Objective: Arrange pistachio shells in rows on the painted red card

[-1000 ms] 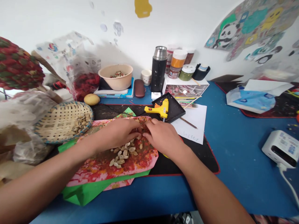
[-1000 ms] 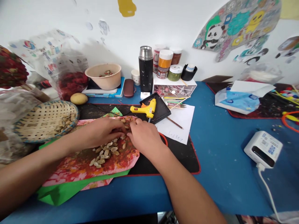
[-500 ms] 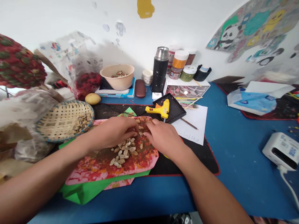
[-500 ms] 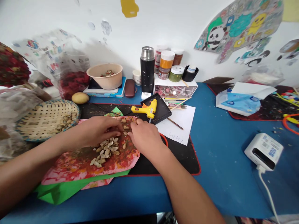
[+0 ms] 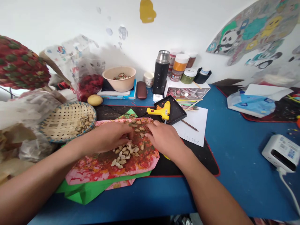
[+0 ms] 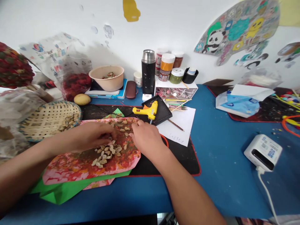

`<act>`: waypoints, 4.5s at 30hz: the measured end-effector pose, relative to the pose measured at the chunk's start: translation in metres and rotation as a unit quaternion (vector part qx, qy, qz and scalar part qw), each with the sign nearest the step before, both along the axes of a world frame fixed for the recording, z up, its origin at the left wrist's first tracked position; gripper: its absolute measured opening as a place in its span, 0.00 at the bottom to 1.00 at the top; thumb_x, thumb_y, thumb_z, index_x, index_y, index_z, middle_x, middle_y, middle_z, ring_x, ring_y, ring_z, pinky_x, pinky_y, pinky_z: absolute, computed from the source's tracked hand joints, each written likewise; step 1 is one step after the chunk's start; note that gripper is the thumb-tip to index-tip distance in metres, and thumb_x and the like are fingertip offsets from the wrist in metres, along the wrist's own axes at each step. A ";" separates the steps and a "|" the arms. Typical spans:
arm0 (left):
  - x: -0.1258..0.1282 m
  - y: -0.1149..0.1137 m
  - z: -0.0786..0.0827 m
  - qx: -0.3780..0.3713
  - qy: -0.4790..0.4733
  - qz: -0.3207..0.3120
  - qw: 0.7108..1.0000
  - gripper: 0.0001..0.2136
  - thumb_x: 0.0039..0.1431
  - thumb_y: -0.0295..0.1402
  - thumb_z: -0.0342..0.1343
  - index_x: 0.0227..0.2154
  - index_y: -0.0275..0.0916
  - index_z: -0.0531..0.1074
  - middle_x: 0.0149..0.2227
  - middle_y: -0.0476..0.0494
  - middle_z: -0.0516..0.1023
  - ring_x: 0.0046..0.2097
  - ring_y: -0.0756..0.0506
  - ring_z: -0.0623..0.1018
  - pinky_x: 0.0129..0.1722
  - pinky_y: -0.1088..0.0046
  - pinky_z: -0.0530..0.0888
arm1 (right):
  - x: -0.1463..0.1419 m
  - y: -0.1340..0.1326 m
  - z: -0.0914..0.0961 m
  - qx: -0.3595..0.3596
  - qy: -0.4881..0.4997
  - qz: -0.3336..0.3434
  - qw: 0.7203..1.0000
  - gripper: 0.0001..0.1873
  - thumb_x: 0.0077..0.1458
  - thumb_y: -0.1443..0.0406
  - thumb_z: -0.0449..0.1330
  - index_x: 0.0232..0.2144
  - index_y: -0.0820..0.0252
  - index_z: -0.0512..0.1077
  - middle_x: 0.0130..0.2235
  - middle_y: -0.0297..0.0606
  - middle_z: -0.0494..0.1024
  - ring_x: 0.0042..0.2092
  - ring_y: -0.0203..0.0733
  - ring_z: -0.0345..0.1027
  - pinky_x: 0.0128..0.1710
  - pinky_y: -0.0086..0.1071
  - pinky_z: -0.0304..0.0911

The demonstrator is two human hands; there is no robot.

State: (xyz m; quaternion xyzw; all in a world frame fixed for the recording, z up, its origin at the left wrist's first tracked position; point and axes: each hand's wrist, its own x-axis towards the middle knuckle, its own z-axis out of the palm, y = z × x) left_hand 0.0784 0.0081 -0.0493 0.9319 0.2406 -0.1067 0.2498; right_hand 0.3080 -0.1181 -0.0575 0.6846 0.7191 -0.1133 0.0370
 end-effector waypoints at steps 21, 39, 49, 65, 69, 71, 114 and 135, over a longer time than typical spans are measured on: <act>0.009 0.009 -0.003 0.041 0.021 -0.006 0.999 0.10 0.74 0.28 0.63 0.46 0.49 0.89 0.46 0.50 0.94 0.45 0.42 0.90 0.45 0.69 0.77 | -0.001 -0.001 0.001 0.001 -0.001 0.002 1.000 0.19 0.87 0.57 0.61 0.65 0.62 0.82 0.61 0.51 0.86 0.58 0.56 0.88 0.52 0.41 0.78; 0.018 0.005 -0.015 0.065 -0.013 0.006 0.998 0.11 0.78 0.32 0.58 0.47 0.46 0.87 0.46 0.46 0.93 0.43 0.40 0.89 0.43 0.66 0.75 | -0.002 -0.001 0.003 -0.003 0.002 -0.002 1.000 0.19 0.87 0.55 0.61 0.64 0.62 0.82 0.62 0.50 0.86 0.60 0.57 0.87 0.54 0.43 0.79; 0.023 0.000 -0.011 0.098 0.000 -0.003 0.995 0.07 0.76 0.30 0.62 0.45 0.45 0.86 0.44 0.45 0.92 0.41 0.40 0.88 0.40 0.66 0.73 | -0.002 -0.001 0.003 -0.006 0.000 -0.001 1.000 0.19 0.87 0.56 0.61 0.65 0.61 0.82 0.62 0.52 0.86 0.60 0.57 0.87 0.55 0.43 0.78; -0.002 -0.004 0.001 0.005 -0.002 -0.026 1.000 0.09 0.76 0.30 0.62 0.44 0.48 0.87 0.42 0.49 0.92 0.40 0.43 0.87 0.40 0.68 0.74 | -0.003 -0.001 0.002 -0.003 -0.001 0.000 1.000 0.21 0.87 0.55 0.61 0.67 0.62 0.81 0.63 0.51 0.85 0.60 0.59 0.87 0.55 0.44 0.79; -0.004 0.001 0.000 -0.003 -0.024 -0.024 0.999 0.08 0.75 0.31 0.62 0.42 0.47 0.85 0.40 0.51 0.90 0.38 0.44 0.85 0.39 0.69 0.72 | -0.003 -0.001 0.000 -0.006 0.003 -0.003 1.000 0.20 0.87 0.55 0.61 0.66 0.61 0.82 0.63 0.52 0.85 0.61 0.57 0.87 0.55 0.43 0.79; -0.002 0.001 0.000 0.011 -0.047 -0.017 0.999 0.08 0.77 0.31 0.61 0.43 0.47 0.85 0.41 0.50 0.91 0.40 0.44 0.86 0.40 0.68 0.73 | -0.003 -0.001 0.000 -0.007 0.004 -0.004 1.000 0.20 0.87 0.55 0.61 0.66 0.61 0.82 0.63 0.52 0.85 0.61 0.57 0.87 0.55 0.43 0.79; 0.002 -0.009 -0.008 0.002 -0.061 -0.022 0.998 0.09 0.79 0.33 0.60 0.44 0.46 0.86 0.45 0.46 0.92 0.42 0.41 0.88 0.42 0.66 0.76 | -0.004 -0.003 0.002 -0.002 0.012 -0.005 1.000 0.19 0.86 0.57 0.62 0.67 0.61 0.81 0.64 0.53 0.85 0.60 0.57 0.87 0.54 0.43 0.79; 0.009 -0.016 -0.012 -0.022 -0.111 -0.059 0.992 0.13 0.81 0.31 0.57 0.52 0.48 0.87 0.57 0.43 0.92 0.56 0.38 0.90 0.59 0.63 0.82 | -0.004 -0.003 0.001 0.002 0.012 0.000 1.000 0.19 0.87 0.58 0.61 0.67 0.62 0.81 0.64 0.55 0.85 0.61 0.58 0.87 0.54 0.43 0.80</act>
